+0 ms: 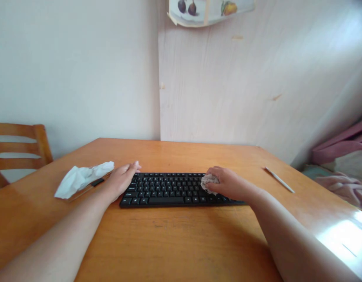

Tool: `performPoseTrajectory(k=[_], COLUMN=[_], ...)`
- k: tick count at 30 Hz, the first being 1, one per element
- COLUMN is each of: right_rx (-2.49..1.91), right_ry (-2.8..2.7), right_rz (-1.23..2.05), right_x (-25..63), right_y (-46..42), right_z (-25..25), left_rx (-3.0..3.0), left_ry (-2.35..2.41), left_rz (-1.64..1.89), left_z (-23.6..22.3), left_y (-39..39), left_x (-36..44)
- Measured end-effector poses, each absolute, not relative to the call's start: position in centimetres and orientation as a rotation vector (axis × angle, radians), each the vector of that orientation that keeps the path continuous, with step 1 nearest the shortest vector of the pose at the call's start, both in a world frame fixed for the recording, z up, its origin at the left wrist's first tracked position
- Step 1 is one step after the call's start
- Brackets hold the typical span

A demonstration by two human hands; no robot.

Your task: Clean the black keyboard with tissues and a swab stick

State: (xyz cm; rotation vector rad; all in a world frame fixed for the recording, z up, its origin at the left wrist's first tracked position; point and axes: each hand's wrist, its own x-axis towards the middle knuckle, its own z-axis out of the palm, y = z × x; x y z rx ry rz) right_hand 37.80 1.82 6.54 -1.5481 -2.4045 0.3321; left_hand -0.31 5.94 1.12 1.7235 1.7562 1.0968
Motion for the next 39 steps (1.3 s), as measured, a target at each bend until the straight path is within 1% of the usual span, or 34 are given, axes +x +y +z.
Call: performPoseTrajectory(k=[7, 10, 14, 17, 22, 31, 35, 39], right_rx=[-1.647, -1.606, -1.566, -1.492, -1.307, -1.078, -1.028, -1.032], right_ry=[-2.343, -2.341, -2.298, -2.331, -2.471, -2.668, -2.752, -2.805], right_rz=[0.264, 0.247, 0.331, 0.414, 0.429, 0.262, 0.234, 0.159], right_x=[38.4, 38.5, 37.1, 34.9, 29.7, 19.9, 17.2, 15.7], right_y=[2.3, 2.6, 2.5, 2.3, 2.2, 3.6, 4.1, 4.6], right_z=[5.6, 5.6, 5.8, 6.3, 7.5, 7.6, 7.2, 7.0], left_rx=[1.717, 1.739, 1.749, 1.758, 1.769, 1.749, 1.744, 1.666], left_ry=[1.730, 1.729, 1.727, 1.717, 1.721, 1.690, 1.592, 1.552], left_rz=[1.121, 1.130, 1.133, 1.135, 1.125, 1.146, 1.156, 1.239], left_z=[1.0, 0.7, 0.4, 0.3, 0.3, 0.6, 0.5, 0.2], left_y=[5.8, 6.0, 6.3, 6.4, 6.7, 6.7, 6.9, 7.3], left_x=[0.2, 0.2, 0.2, 0.2, 0.2, 0.3, 0.2, 0.0])
